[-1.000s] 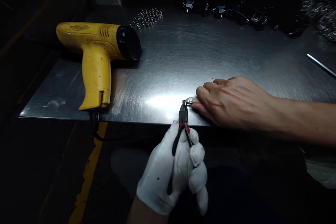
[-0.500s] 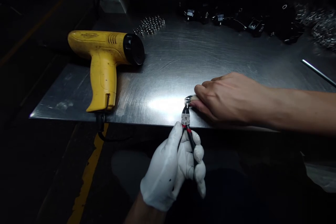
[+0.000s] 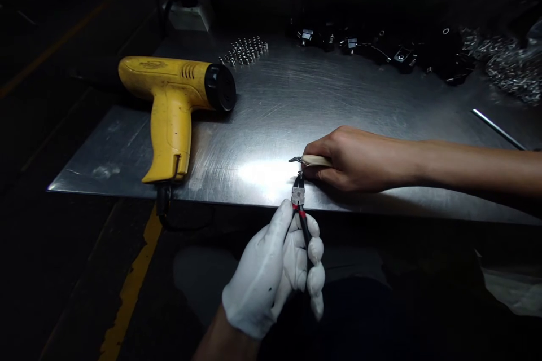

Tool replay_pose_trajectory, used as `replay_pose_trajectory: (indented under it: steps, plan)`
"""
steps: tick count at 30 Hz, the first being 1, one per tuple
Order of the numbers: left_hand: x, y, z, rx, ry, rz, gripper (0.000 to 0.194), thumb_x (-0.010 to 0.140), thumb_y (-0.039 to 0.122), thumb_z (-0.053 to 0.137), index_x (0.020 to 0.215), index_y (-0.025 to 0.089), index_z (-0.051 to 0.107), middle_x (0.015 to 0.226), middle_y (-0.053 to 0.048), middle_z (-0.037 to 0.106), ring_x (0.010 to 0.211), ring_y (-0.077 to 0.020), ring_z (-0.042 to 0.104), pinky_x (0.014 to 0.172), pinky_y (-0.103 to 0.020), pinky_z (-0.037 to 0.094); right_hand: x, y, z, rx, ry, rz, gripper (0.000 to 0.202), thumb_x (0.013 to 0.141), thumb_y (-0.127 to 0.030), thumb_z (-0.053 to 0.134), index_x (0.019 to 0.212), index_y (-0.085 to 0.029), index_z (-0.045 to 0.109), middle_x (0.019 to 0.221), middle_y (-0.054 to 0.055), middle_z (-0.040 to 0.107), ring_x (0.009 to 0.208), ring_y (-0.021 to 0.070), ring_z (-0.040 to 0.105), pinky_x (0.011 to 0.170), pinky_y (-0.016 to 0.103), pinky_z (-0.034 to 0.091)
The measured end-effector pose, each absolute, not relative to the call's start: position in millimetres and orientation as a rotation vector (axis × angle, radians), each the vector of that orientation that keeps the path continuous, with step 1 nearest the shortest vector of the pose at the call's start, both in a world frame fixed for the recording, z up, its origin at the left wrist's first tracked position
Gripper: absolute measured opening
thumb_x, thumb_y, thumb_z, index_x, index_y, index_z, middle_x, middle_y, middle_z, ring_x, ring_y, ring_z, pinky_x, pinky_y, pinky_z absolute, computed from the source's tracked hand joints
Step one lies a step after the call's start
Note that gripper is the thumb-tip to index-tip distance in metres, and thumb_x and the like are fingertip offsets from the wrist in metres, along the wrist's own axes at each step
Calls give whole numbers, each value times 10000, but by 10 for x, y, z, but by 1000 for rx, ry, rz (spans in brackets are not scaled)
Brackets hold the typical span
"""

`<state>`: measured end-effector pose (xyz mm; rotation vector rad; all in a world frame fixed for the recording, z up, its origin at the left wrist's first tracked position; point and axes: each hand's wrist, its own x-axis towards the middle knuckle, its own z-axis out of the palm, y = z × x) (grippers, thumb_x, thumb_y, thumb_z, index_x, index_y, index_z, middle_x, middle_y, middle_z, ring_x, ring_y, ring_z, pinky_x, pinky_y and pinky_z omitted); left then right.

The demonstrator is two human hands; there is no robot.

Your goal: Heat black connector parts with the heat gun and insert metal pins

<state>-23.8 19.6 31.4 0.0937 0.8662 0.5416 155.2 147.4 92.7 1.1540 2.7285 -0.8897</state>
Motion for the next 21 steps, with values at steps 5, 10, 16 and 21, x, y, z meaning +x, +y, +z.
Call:
replay_pose_trajectory:
  steps: [5, 10, 16, 21]
  plan:
    - [-262, 203, 313, 117, 863, 532, 565, 944, 700, 382, 937, 174, 588, 681, -5, 573, 426, -141, 547, 373, -322, 526, 1531, 1565, 987, 1061, 2684, -927, 182, 934, -213, 562, 753, -193, 560, 622, -43, 578, 512, 77, 475, 476, 228, 342]
    - [-313, 221, 281, 237, 895, 508, 596, 921, 738, 385, 905, 174, 577, 658, 7, 542, 410, -115, 503, 361, -266, 480, 1557, 1614, 1023, 1080, 2614, -1020, 181, 933, -220, 560, 754, -199, 540, 648, -38, 577, 527, 87, 472, 489, 242, 347]
    - [-373, 255, 105, 329, 847, 533, 510, 963, 659, 396, 883, 186, 568, 637, 16, 526, 414, -111, 479, 374, -250, 450, 1608, 1596, 986, 1383, 2525, -1096, 216, 917, -253, 569, 716, -199, 512, 613, -26, 526, 525, 107, 438, 494, 270, 318]
    - [-360, 254, 81, 252, 855, 522, 447, 933, 660, 472, 885, 224, 558, 632, 31, 513, 417, -115, 450, 374, -254, 411, 2227, 1236, 1247, 1620, 2385, -1225, 229, 975, -349, 503, 808, -197, 541, 691, -26, 530, 609, 118, 462, 551, 259, 347]
